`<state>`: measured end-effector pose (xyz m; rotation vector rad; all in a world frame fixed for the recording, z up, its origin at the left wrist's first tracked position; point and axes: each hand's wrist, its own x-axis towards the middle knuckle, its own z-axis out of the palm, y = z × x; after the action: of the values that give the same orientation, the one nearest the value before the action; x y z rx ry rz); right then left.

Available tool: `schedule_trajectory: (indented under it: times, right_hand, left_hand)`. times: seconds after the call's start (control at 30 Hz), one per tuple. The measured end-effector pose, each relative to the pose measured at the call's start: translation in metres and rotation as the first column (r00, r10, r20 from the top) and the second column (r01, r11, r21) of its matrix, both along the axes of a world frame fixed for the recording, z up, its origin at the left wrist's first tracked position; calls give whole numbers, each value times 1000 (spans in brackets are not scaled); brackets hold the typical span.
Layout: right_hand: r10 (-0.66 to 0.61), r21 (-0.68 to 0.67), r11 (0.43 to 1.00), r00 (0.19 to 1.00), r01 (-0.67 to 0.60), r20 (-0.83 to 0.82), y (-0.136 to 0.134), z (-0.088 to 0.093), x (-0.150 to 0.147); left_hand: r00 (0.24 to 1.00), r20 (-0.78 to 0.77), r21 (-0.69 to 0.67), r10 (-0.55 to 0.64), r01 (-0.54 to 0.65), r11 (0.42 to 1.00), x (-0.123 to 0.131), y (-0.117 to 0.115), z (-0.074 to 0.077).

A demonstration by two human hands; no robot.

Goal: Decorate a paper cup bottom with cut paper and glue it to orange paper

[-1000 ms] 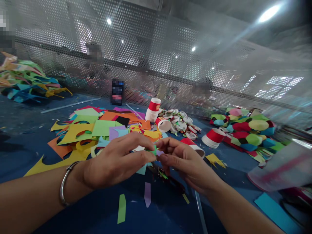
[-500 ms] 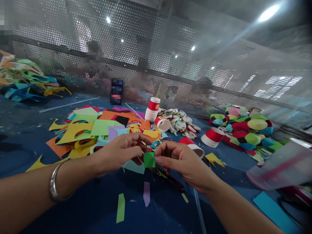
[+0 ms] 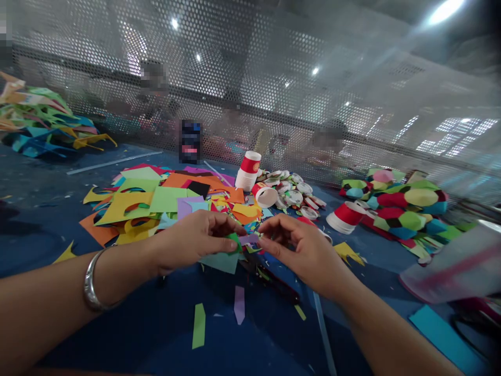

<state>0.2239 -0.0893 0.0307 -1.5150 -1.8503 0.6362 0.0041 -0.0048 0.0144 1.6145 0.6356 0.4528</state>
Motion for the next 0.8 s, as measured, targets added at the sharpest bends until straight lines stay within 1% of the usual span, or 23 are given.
schedule_trajectory:
  times: [0.1,0.17,0.3,0.4,0.5,0.53,0.63,0.67,0.7,0.73,0.8]
  right_hand:
    - [-66,82,995,991,57,114,-3,8,11]
    - [-91,109,991,985,76,148,-8,13,18]
    - [-142,131,986,946,107,293,-25,18,28]
    - [-169,121,984,910,133,379,-40,16,35]
    - [-221,122,975,849,185,480,-56,9,48]
    - [-255,131,967,824,219,506,-61,6,54]
    - [-299,145,953,761,264,576,-77,-8,75]
    - [-307,160,951,730,266,611,-81,-13,83]
    - [-338,217,941,698,259,631,-84,-19,90]
    - [-338,251,941,675,228,656,-86,-24,97]
    - [-338,277,940,632,197,697,-87,-35,108]
  left_hand:
    - [990,37,-40,133,-131,991,-1,2,3]
    - [981,75,-77,181,-175,981,-2,3,2]
    - [975,133,-117,179,-164,980,-3,4,-2]
    - [978,130,-122,165,-150,981,-3,1,-2]
    - [978,127,-140,165,-147,979,-3,-1,1]
    - [978,133,-152,163,-143,978,-2,-2,3]
    - [976,150,-204,159,-126,971,-2,-3,5]
    - [975,156,-214,158,-122,969,-1,-3,5]
    - [974,160,-216,158,-122,969,-1,-4,4]
    - [974,164,-211,158,-122,970,-1,-4,4]
    - [974,166,-191,152,-120,974,-1,-5,2]
